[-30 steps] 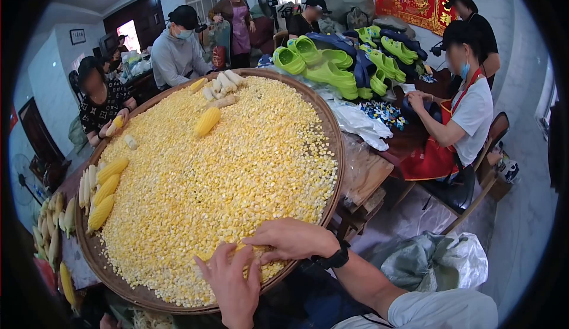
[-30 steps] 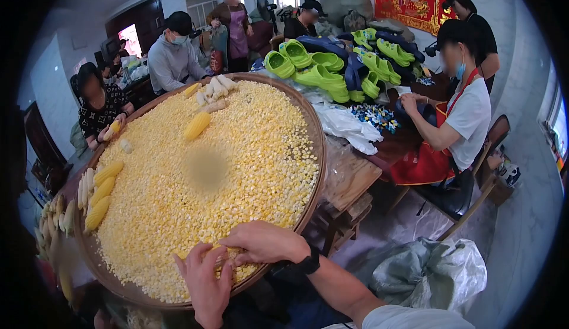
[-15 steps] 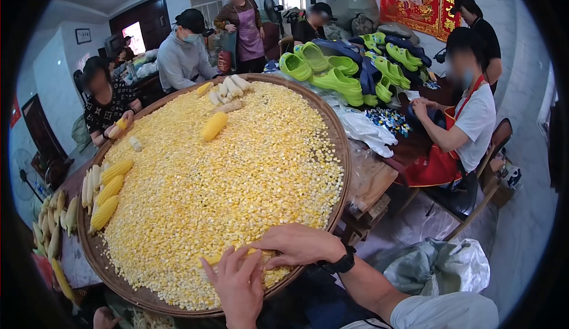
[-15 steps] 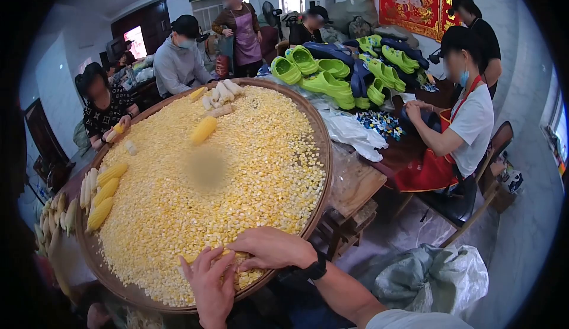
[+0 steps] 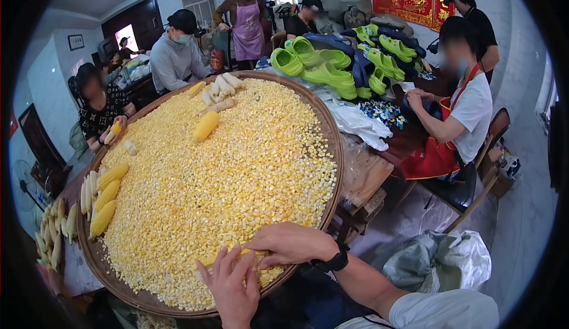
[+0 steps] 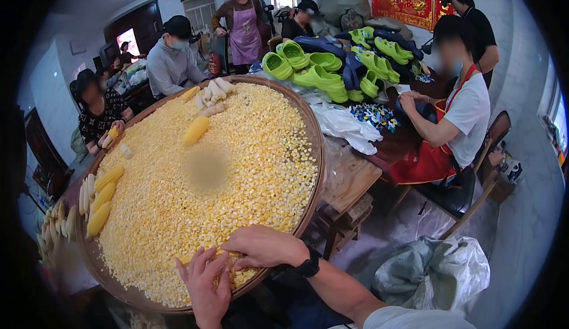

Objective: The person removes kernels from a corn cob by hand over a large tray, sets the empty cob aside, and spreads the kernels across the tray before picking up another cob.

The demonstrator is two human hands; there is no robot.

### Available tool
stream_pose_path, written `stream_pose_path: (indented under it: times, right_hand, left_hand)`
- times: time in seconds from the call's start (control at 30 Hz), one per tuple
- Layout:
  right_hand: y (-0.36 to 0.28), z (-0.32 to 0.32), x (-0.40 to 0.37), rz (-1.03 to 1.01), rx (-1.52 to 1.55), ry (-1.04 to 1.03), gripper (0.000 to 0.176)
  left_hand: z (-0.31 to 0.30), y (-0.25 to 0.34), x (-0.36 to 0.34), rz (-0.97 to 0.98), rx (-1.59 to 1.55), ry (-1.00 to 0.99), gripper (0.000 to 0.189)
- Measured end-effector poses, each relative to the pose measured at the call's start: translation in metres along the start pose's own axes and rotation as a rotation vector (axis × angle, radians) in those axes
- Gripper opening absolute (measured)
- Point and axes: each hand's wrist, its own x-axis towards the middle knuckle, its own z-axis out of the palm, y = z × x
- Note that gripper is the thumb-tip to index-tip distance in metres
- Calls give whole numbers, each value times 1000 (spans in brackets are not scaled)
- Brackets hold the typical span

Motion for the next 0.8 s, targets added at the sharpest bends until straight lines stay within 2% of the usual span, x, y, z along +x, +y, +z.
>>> stream_pose_path:
  times: [0.1, 0.17, 0.27, 0.4, 0.57, 0.67, 0.8]
  right_hand:
    - [0, 1, 0, 5, -9, 0, 63]
    - [-2, 0, 0, 23, -5, -2, 62]
    - [-5, 1, 0, 4, 49, 76, 51]
    - [-4, 2, 0, -47, 19, 129, 53]
    - [-6, 3, 1, -52, -20, 219, 58]
    - [-4, 3, 1, -94, -3, 219, 57]
    - [-7, 0, 0, -84, -37, 201, 48]
  left_hand:
    - [4, 0, -2, 18, 6, 64, 32]
    - [4, 0, -4, -2, 27, 50, 36]
    - [6, 0, -4, -64, 50, 79, 43]
    - [6, 0, -3, -106, 129, 92, 52]
    - [6, 2, -3, -131, 136, 133, 54]
    - [5, 2, -3, -140, 172, 88, 55]
    - [10, 5, -2, -165, 137, 119, 50]
